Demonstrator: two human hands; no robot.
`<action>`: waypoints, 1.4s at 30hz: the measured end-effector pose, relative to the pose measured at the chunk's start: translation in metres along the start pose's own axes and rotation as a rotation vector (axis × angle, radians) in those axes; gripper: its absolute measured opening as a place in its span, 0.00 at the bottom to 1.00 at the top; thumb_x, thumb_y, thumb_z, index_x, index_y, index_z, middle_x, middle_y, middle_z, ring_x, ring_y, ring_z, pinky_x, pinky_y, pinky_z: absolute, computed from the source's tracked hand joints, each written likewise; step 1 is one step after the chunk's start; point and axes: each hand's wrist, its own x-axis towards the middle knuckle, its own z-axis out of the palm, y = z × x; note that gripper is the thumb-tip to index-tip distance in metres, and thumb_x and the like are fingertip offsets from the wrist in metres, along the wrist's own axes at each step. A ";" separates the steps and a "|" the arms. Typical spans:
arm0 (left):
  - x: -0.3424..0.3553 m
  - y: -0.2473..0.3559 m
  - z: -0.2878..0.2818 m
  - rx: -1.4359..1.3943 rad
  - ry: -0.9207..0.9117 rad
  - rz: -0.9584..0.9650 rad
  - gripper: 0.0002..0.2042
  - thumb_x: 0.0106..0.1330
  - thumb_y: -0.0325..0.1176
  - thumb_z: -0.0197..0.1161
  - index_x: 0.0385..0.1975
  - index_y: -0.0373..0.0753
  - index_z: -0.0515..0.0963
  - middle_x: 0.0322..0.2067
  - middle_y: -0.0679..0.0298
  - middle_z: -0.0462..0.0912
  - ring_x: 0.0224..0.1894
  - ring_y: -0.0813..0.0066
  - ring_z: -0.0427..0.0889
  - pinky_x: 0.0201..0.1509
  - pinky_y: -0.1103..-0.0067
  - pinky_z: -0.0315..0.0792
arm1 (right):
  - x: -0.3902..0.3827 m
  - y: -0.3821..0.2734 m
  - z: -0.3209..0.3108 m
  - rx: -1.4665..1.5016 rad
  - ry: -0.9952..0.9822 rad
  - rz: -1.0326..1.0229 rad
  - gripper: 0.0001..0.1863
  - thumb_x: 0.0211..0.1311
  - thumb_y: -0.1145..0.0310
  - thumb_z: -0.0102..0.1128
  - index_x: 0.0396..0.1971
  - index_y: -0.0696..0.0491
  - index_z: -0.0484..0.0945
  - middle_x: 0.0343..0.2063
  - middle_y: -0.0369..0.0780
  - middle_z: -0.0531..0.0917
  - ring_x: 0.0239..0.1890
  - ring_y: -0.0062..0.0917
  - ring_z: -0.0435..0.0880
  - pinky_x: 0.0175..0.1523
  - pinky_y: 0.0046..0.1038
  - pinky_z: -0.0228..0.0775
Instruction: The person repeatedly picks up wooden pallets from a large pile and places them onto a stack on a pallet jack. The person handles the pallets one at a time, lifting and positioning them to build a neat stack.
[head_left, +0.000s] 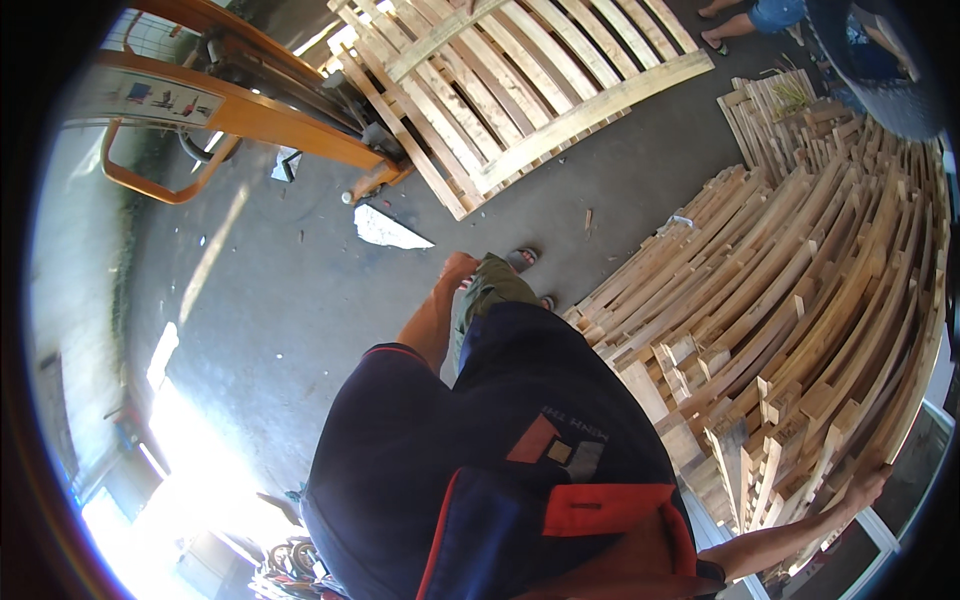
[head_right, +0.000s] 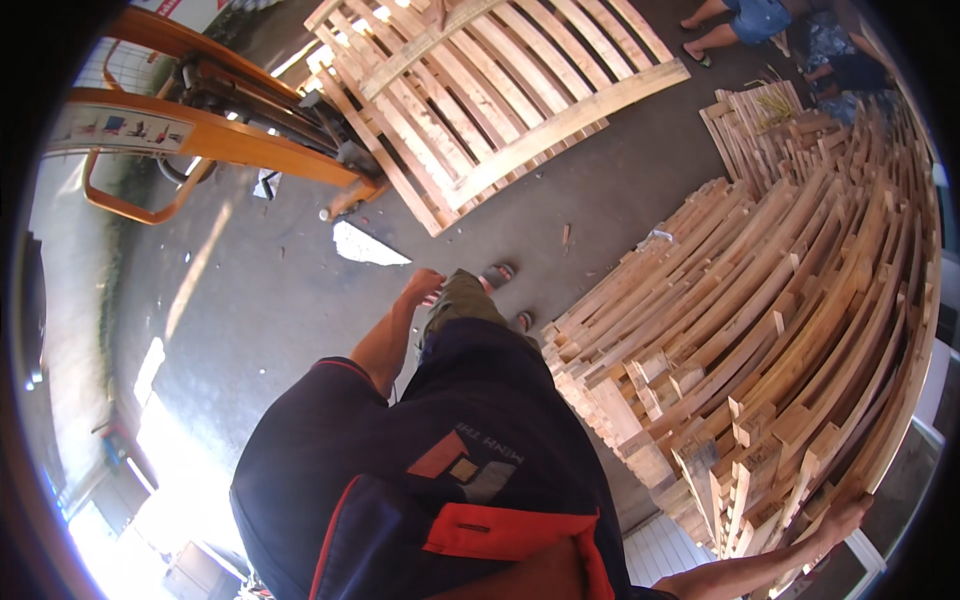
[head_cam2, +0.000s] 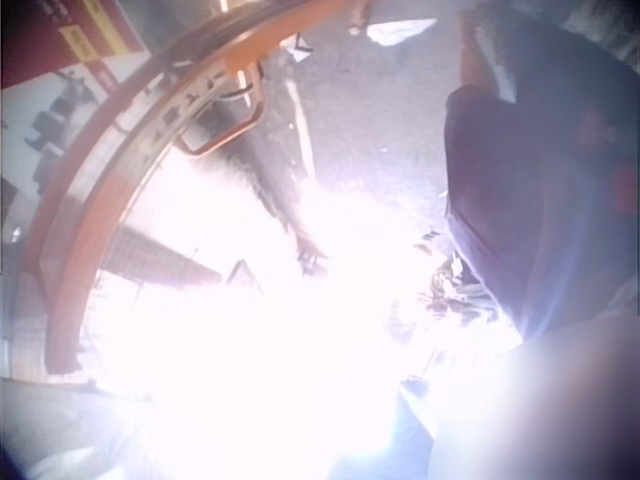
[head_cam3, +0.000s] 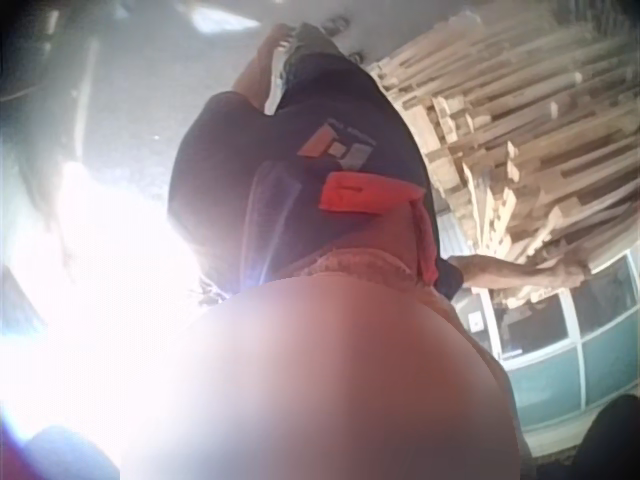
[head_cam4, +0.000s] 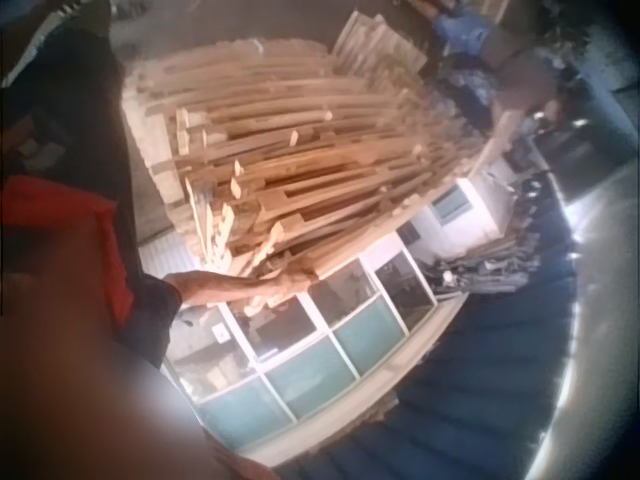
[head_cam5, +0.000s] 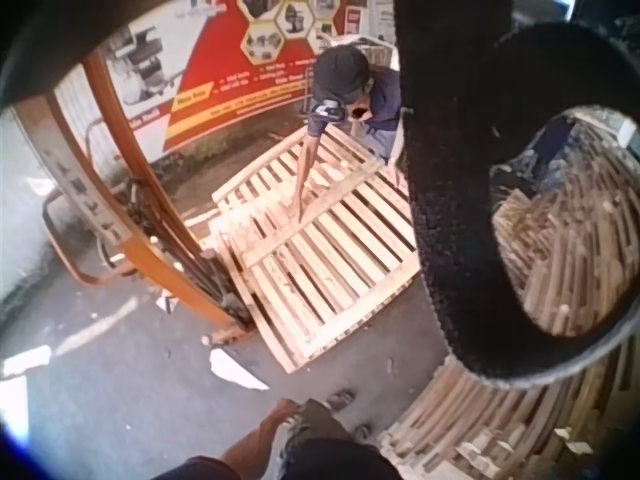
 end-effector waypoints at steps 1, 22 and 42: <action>0.001 0.000 -0.001 -0.022 -0.003 -0.004 0.18 0.64 0.44 0.60 0.45 0.38 0.79 0.35 0.61 0.82 0.33 0.67 0.81 0.35 0.69 0.78 | 0.000 -0.001 -0.001 0.009 -0.001 0.009 0.31 0.68 0.41 0.45 0.48 0.57 0.72 0.43 0.59 0.80 0.48 0.58 0.77 0.48 0.51 0.69; 0.071 0.005 0.009 0.636 0.030 0.404 0.13 0.64 0.43 0.59 0.34 0.40 0.82 0.24 0.61 0.83 0.28 0.66 0.83 0.31 0.67 0.76 | -0.014 -0.008 0.014 0.010 0.040 0.040 0.19 0.68 0.53 0.50 0.47 0.54 0.72 0.38 0.53 0.83 0.40 0.51 0.82 0.41 0.48 0.72; -0.172 0.314 0.197 0.386 -0.479 1.087 0.13 0.66 0.40 0.60 0.38 0.35 0.79 0.31 0.66 0.82 0.32 0.80 0.77 0.33 0.80 0.71 | -0.053 0.077 -0.060 0.378 0.412 0.316 0.22 0.62 0.55 0.62 0.48 0.57 0.80 0.44 0.48 0.84 0.48 0.38 0.84 0.54 0.36 0.73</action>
